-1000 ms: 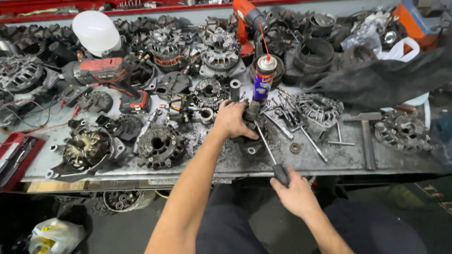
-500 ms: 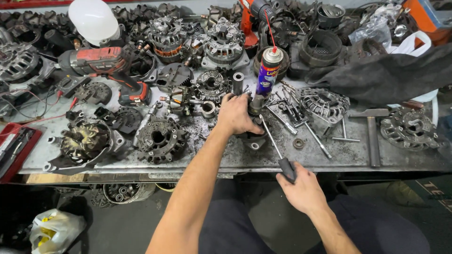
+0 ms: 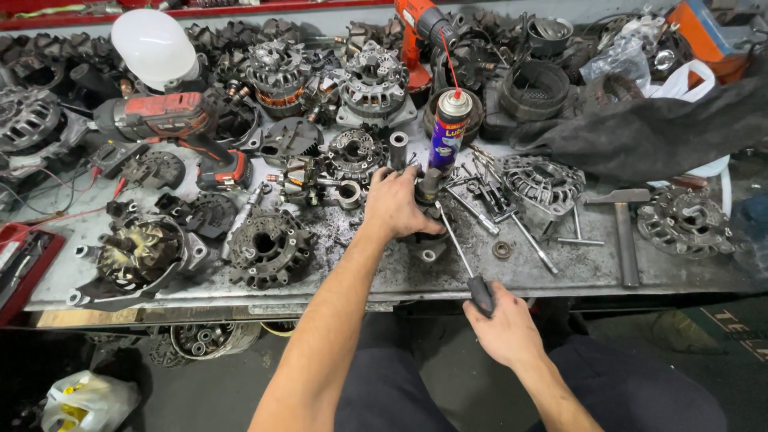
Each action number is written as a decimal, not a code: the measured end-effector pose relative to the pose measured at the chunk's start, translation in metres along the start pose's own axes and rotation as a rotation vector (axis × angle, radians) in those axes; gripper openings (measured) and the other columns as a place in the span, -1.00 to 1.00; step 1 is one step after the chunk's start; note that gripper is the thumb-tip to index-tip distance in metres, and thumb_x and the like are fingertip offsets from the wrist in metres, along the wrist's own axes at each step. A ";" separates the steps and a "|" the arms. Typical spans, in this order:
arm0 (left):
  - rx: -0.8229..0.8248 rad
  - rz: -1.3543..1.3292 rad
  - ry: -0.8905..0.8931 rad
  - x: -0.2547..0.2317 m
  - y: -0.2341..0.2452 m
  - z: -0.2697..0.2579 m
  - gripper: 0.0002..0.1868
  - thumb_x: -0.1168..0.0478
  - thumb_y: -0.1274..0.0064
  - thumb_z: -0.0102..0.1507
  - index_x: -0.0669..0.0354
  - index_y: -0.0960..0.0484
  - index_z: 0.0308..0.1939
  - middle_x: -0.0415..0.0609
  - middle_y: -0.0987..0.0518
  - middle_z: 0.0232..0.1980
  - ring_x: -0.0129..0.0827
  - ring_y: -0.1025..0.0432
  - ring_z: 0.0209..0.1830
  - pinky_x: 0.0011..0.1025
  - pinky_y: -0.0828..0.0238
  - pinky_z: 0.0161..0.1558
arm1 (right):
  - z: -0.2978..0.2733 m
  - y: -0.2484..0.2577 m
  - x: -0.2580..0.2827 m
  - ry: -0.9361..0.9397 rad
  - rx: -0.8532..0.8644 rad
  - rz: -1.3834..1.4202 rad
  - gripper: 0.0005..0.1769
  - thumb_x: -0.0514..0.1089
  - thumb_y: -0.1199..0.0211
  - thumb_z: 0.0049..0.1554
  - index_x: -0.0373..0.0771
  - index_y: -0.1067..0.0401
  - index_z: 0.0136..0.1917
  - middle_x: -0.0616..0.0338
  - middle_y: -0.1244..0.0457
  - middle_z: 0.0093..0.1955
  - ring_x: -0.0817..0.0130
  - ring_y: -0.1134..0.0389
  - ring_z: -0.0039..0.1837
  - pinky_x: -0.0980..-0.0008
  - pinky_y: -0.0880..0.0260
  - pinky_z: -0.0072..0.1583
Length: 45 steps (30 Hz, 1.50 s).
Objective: The person works on a disassembled alternator on a cluttered workbench. They use a hammer and a punch to tap a component, then wipe the part with a rag. Later, they use a screwdriver to pry at the assembly and spray it with a lubricant from a can.
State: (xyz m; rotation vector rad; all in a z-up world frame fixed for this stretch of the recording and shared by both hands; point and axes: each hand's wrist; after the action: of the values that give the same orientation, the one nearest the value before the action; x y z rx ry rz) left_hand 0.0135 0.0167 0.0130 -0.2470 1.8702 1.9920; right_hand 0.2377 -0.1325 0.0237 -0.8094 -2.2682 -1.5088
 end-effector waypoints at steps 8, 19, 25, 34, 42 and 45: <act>0.048 0.057 -0.019 0.005 -0.007 0.003 -0.04 -0.36 -0.38 -0.28 0.14 -0.63 0.05 -0.06 -0.69 -0.11 -0.17 -0.49 0.01 -0.13 0.08 0.46 | 0.014 -0.027 -0.019 0.004 -0.075 -0.001 -0.65 0.07 -0.29 0.02 -0.15 -0.47 0.00 0.09 -0.42 -0.26 0.02 -0.46 -0.18 0.14 -0.47 -0.03; 0.114 0.080 0.042 -0.002 0.001 0.006 -0.05 -0.37 -0.41 -0.25 0.18 -0.63 0.03 -0.04 -0.69 -0.14 -0.22 -0.51 0.01 -0.14 0.11 0.50 | 0.021 -0.015 -0.015 0.008 0.011 -0.046 -0.65 -0.05 -0.24 0.05 -0.16 -0.44 0.11 0.06 -0.44 -0.19 0.11 -0.47 -0.20 0.20 -0.51 -0.05; 0.085 0.060 0.044 0.000 -0.001 0.006 0.00 -0.37 -0.42 -0.27 0.25 -0.57 0.03 -0.04 -0.68 -0.18 -0.19 -0.50 0.03 -0.13 0.10 0.50 | 0.016 0.017 -0.009 -0.004 0.052 -0.063 -0.68 -0.08 -0.28 0.01 -0.11 -0.49 0.07 0.13 -0.43 -0.15 0.14 -0.46 -0.17 0.26 -0.45 -0.05; 0.062 0.074 0.004 0.007 -0.010 0.008 0.15 -0.37 -0.42 -0.32 0.31 -0.54 0.16 0.06 -0.67 -0.04 -0.09 -0.47 0.11 -0.13 0.11 0.50 | 0.029 -0.016 -0.030 0.047 -0.012 -0.080 -0.74 0.01 -0.22 0.00 -0.17 -0.41 -0.11 0.02 -0.39 -0.06 0.00 -0.38 0.07 0.15 -0.40 0.15; 0.147 0.040 0.060 0.012 -0.007 0.013 0.11 -0.42 -0.26 -0.38 -0.05 -0.54 0.21 -0.23 -0.65 0.19 -0.34 -0.44 0.31 -0.22 0.08 0.54 | 0.039 -0.024 -0.018 -0.112 0.052 -0.019 -0.66 0.09 -0.25 0.02 -0.11 -0.47 -0.01 -0.06 -0.41 -0.16 -0.04 -0.49 0.07 0.03 -0.43 0.04; 0.125 0.049 0.051 0.011 -0.008 0.011 0.11 -0.43 -0.25 -0.40 -0.06 -0.55 0.18 -0.25 -0.67 0.15 -0.36 -0.45 0.28 -0.23 0.08 0.54 | 0.042 -0.024 -0.023 -0.092 0.031 0.002 -0.71 0.05 -0.23 0.01 -0.14 -0.45 -0.06 -0.06 -0.39 -0.21 -0.06 -0.49 0.01 0.04 -0.42 0.00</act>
State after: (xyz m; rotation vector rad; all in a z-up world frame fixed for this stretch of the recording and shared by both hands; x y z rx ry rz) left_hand 0.0082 0.0291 0.0020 -0.2208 2.0426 1.9076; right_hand 0.2437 -0.1080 -0.0236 -0.8889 -2.3497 -1.4597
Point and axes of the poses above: each hand's wrist, its own z-axis towards the middle knuckle, its own y-axis out of the back of the hand, x = y × z
